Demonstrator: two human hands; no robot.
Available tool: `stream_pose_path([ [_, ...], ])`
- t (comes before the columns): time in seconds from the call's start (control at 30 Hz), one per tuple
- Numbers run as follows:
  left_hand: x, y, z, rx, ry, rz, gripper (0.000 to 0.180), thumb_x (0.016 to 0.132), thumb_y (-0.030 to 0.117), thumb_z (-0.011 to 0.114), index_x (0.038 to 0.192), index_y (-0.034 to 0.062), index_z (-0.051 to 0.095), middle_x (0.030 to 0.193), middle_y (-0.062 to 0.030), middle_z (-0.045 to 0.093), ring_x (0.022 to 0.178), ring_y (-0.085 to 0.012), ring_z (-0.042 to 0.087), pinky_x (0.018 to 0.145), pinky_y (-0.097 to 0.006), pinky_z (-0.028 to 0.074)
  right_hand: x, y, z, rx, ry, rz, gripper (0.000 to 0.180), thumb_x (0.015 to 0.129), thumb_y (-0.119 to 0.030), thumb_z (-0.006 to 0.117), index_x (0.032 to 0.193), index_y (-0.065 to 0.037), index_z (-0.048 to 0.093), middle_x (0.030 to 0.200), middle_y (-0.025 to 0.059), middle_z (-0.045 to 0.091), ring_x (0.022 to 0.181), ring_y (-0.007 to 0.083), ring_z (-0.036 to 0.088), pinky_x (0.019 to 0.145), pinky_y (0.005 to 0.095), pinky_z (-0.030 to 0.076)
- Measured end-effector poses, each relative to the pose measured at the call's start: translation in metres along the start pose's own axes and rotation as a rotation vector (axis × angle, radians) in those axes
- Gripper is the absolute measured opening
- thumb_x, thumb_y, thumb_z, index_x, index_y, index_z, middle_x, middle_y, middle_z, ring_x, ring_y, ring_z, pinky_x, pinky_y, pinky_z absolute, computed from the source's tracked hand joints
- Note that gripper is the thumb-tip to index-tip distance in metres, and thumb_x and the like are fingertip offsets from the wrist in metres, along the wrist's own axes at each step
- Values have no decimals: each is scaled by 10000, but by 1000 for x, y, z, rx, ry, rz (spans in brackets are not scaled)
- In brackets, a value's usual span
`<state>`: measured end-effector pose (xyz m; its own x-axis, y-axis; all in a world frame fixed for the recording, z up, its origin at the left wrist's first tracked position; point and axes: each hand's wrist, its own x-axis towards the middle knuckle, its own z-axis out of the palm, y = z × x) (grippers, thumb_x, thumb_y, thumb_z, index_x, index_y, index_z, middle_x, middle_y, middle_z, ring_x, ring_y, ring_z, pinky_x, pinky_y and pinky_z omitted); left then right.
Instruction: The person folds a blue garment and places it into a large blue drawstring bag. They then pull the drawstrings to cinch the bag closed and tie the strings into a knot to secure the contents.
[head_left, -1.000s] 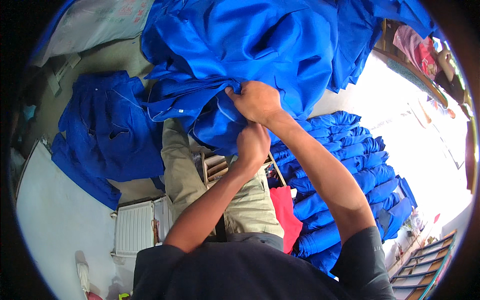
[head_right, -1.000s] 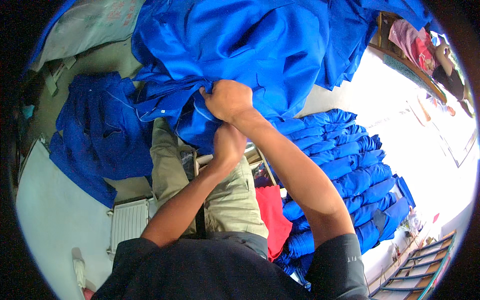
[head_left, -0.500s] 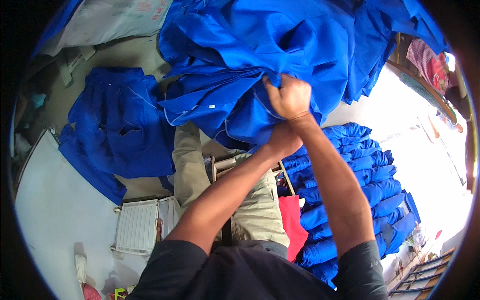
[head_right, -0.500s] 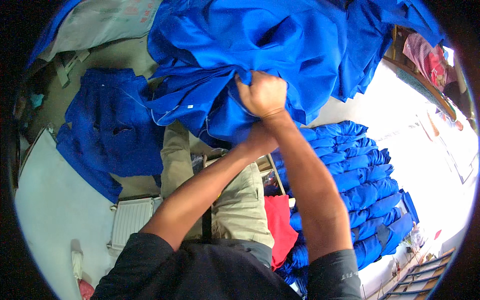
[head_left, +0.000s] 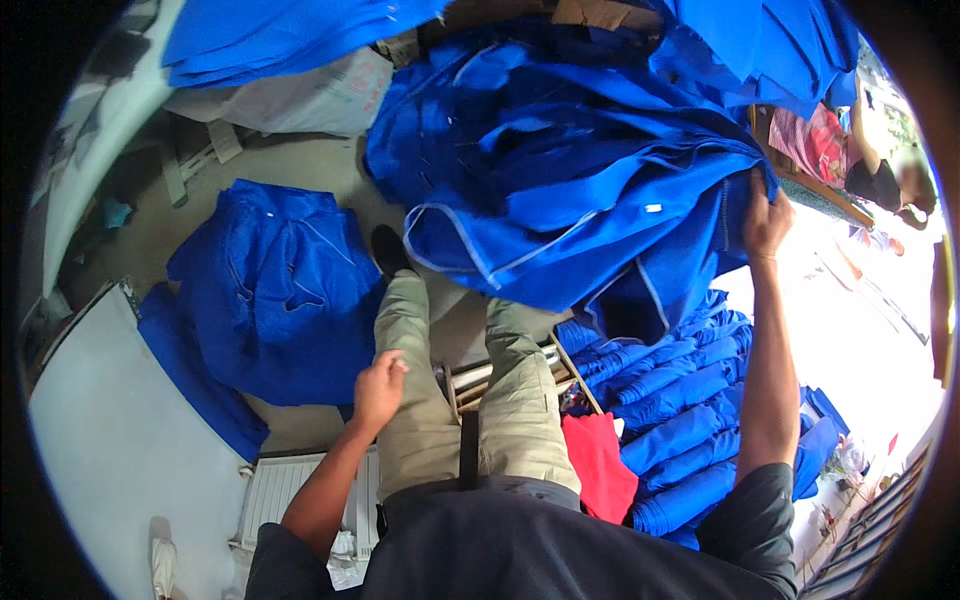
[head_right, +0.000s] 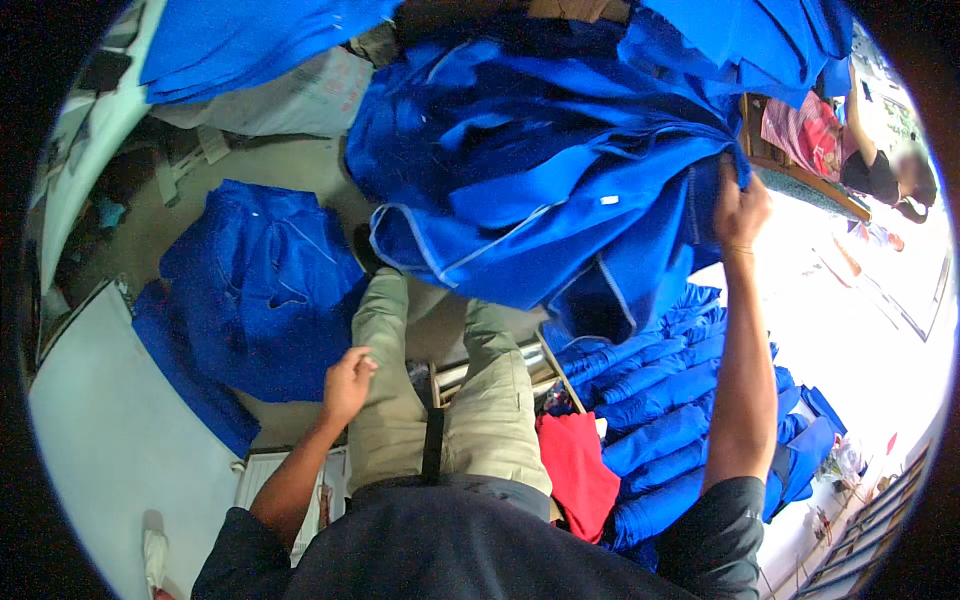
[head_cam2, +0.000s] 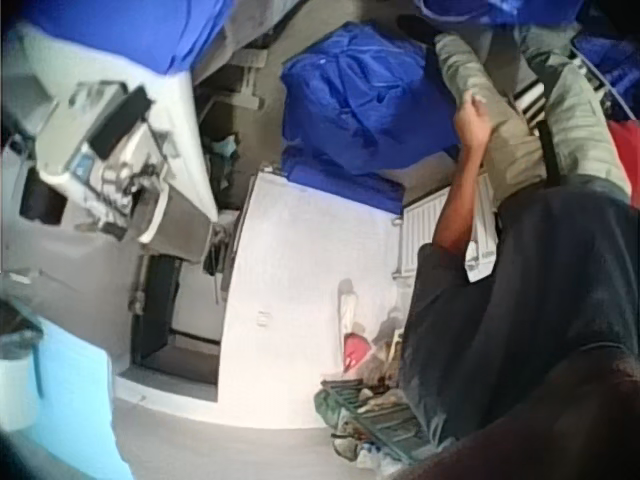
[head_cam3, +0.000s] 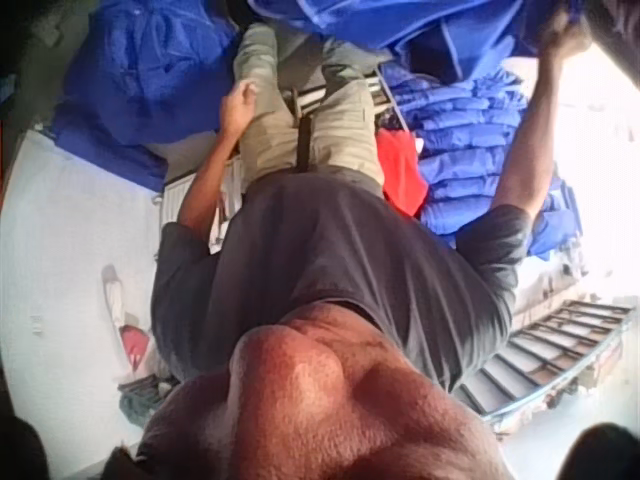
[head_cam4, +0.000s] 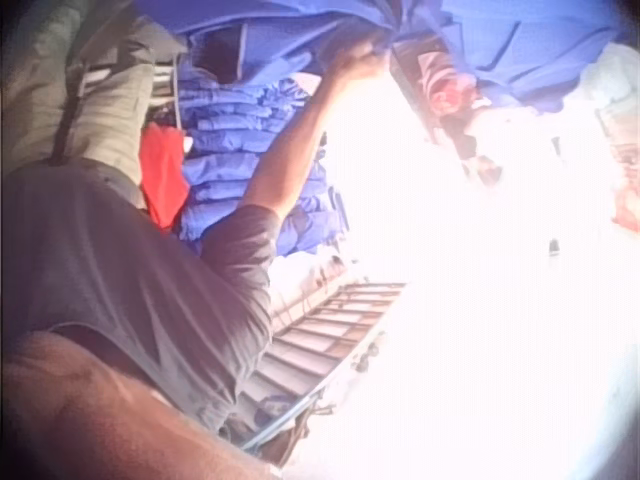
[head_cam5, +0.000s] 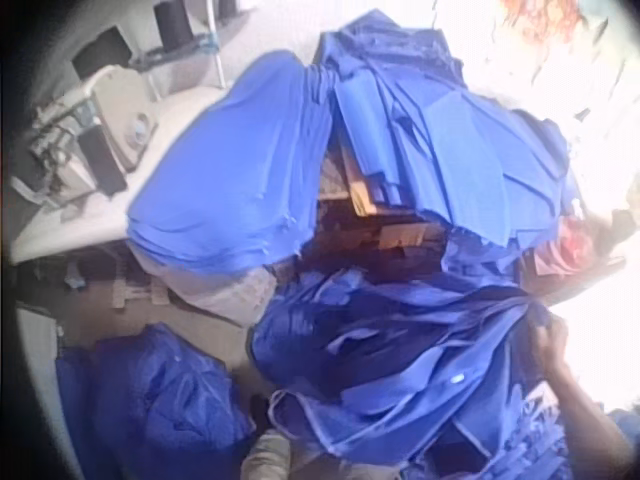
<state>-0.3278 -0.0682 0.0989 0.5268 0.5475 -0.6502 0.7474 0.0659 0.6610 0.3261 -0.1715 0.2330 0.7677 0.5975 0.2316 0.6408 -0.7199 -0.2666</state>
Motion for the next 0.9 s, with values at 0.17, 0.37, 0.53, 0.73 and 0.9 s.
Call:
stream_pose_path([
  [0.17, -33, -127, -66, 125, 171, -205, 183, 973, 163, 616, 1103, 49, 677, 955, -201, 740, 882, -387, 728, 781, -464, 566, -40, -16, -73, -82, -219, 84, 458, 1033, -410, 580, 974, 22, 721, 726, 208, 668, 684, 219, 635, 677, 433, 499],
  [0.37, -85, -189, -109, -31, 67, -513, 43, 886, 66, 670, 882, 26, 685, 776, -130, 700, 634, -269, 692, 580, -430, 538, -214, -110, -150, -66, -348, -114, 206, 884, -237, 748, 883, -36, 702, 668, 203, 638, 589, 421, 624, 534, 494, 457],
  [0.53, -113, -138, -131, -316, 220, -528, 78, 881, 18, 626, 813, 52, 646, 656, -72, 617, 560, -174, 634, 462, -333, 476, -180, -284, -268, 473, -698, -497, 163, 797, -144, 749, 847, -25, 651, 702, 120, 643, 538, 313, 572, 480, 423, 396],
  [0.73, -129, -124, -92, -331, 16, -382, 105, 976, 67, 549, 911, 56, 631, 720, -64, 631, 535, -150, 588, 439, -317, 457, -54, -76, -274, -174, -376, 264, 379, 965, -381, 592, 779, -52, 621, 641, 140, 620, 569, 329, 641, 577, 496, 540],
  [0.9, -163, -135, -55, -498, 266, -489, 140, 1029, 134, 561, 1062, 47, 664, 820, -108, 725, 597, -192, 687, 463, -344, 549, -134, 4, -212, -534, -343, -185, 319, 988, -245, 572, 712, -115, 665, 632, 138, 652, 528, 304, 637, 525, 548, 506],
])
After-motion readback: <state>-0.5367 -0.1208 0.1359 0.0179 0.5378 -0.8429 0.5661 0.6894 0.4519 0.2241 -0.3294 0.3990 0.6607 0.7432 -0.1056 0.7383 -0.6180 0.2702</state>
